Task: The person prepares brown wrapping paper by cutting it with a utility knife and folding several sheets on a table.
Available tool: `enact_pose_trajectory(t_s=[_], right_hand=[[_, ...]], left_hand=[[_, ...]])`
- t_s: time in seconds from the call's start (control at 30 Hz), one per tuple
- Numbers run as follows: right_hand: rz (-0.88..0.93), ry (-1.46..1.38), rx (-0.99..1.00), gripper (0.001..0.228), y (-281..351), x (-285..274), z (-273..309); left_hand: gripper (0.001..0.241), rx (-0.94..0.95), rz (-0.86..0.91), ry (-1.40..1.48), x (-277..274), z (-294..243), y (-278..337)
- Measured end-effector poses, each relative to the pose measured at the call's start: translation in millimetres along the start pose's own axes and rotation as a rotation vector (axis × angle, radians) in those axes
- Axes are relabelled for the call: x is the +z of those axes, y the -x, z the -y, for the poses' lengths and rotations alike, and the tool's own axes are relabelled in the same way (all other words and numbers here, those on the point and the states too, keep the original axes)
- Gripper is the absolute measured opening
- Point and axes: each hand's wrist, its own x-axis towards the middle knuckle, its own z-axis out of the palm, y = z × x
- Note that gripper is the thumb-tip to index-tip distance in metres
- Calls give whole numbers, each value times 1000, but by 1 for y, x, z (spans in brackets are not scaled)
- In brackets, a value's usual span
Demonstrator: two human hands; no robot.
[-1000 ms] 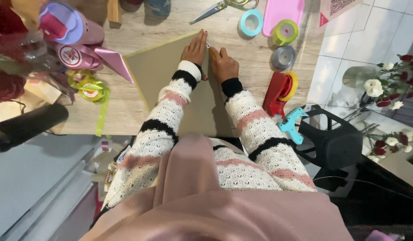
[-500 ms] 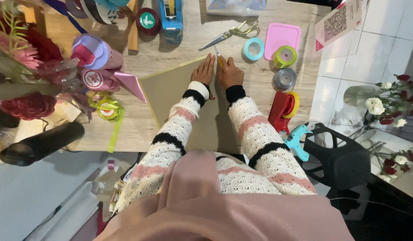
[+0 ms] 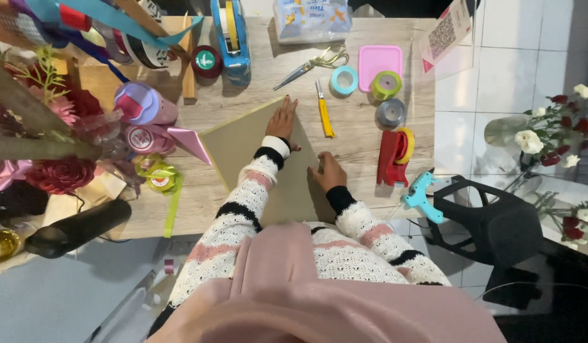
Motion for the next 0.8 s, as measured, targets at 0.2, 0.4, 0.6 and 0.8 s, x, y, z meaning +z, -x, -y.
enact_pose_trajectory(t_s=[0.2, 0.4, 0.6, 0.8], right_hand=[[189, -77, 45, 32, 0, 40, -30], [36, -208, -19, 29, 17, 37, -17], [-118, -229, -51, 27, 21, 36, -20], [-233, -266, -65, 30, 10, 50, -39]], left_hand=[[153, 14, -148, -58, 31, 3, 14], [131, -97, -226, 20, 30, -1, 56], [106, -527, -389, 303, 31, 33, 155], [104, -1011, -667, 511, 102, 91, 202]])
